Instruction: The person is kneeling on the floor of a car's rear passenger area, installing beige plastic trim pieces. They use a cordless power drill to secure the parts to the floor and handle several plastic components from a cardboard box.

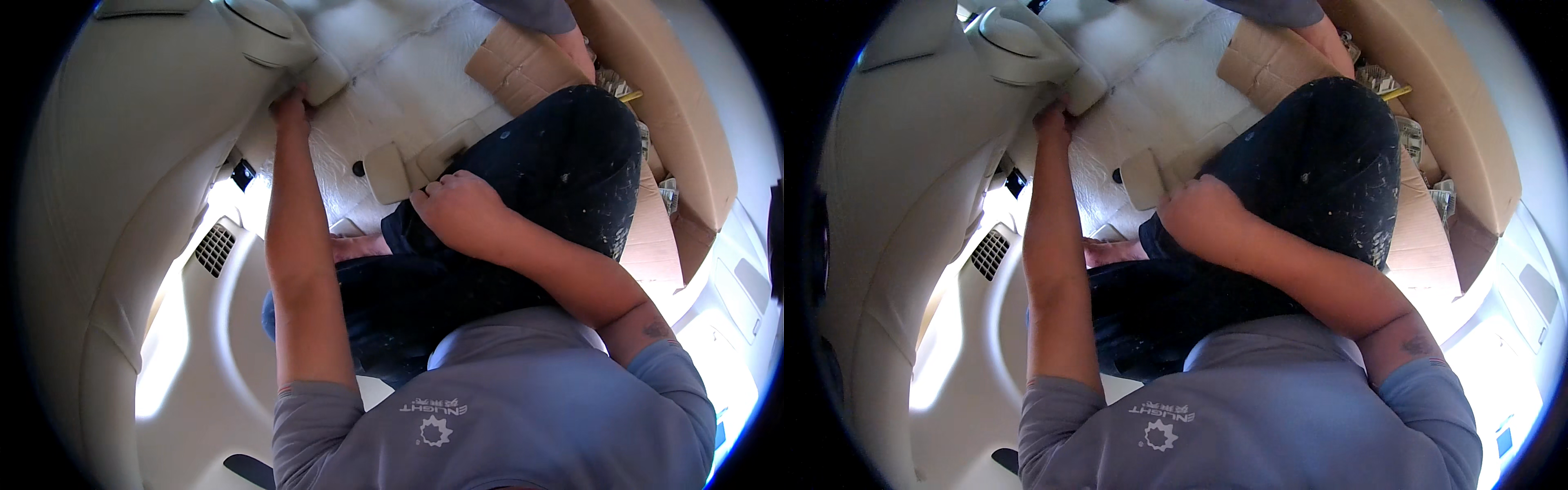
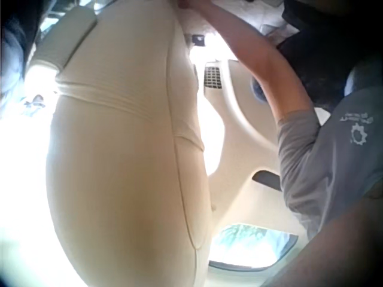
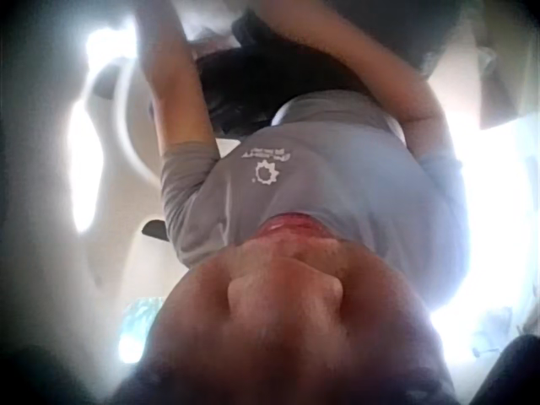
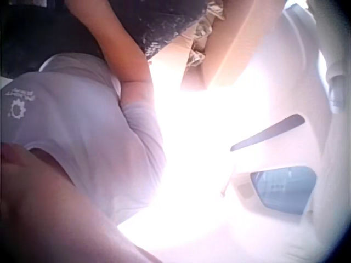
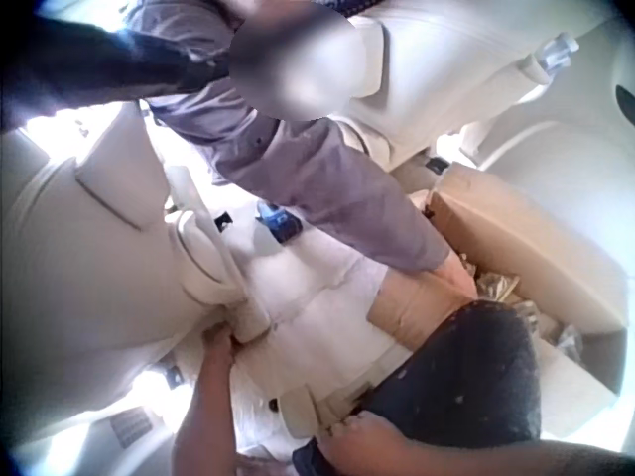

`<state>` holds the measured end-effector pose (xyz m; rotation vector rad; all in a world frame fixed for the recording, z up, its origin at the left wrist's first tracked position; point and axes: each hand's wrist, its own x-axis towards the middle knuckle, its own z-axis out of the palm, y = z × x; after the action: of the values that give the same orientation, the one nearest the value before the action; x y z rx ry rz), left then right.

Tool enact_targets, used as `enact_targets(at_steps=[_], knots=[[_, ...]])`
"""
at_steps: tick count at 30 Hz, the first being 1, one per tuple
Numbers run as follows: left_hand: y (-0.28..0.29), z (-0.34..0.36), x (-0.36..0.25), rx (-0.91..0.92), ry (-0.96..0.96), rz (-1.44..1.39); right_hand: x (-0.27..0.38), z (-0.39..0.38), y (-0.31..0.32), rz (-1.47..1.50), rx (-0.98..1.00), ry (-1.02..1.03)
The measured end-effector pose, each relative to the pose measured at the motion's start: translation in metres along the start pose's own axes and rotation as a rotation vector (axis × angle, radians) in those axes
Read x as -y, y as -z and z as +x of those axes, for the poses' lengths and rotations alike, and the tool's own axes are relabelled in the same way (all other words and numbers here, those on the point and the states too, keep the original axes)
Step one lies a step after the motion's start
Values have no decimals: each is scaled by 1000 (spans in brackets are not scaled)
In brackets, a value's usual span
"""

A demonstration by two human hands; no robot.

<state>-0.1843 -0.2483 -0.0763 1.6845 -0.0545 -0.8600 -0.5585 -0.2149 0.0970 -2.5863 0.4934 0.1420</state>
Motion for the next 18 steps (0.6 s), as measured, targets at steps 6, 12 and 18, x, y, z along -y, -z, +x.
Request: enact_targets(at_steps=[6,12,18], knots=[[8,-11,5,107,-32,-90,1,-1,1,18,-7,9],[4,-2,-2,0,17,195,1,-1,0,40,47,13],[7,8,-17,49,130,386,2,1,3,41,51,15]])
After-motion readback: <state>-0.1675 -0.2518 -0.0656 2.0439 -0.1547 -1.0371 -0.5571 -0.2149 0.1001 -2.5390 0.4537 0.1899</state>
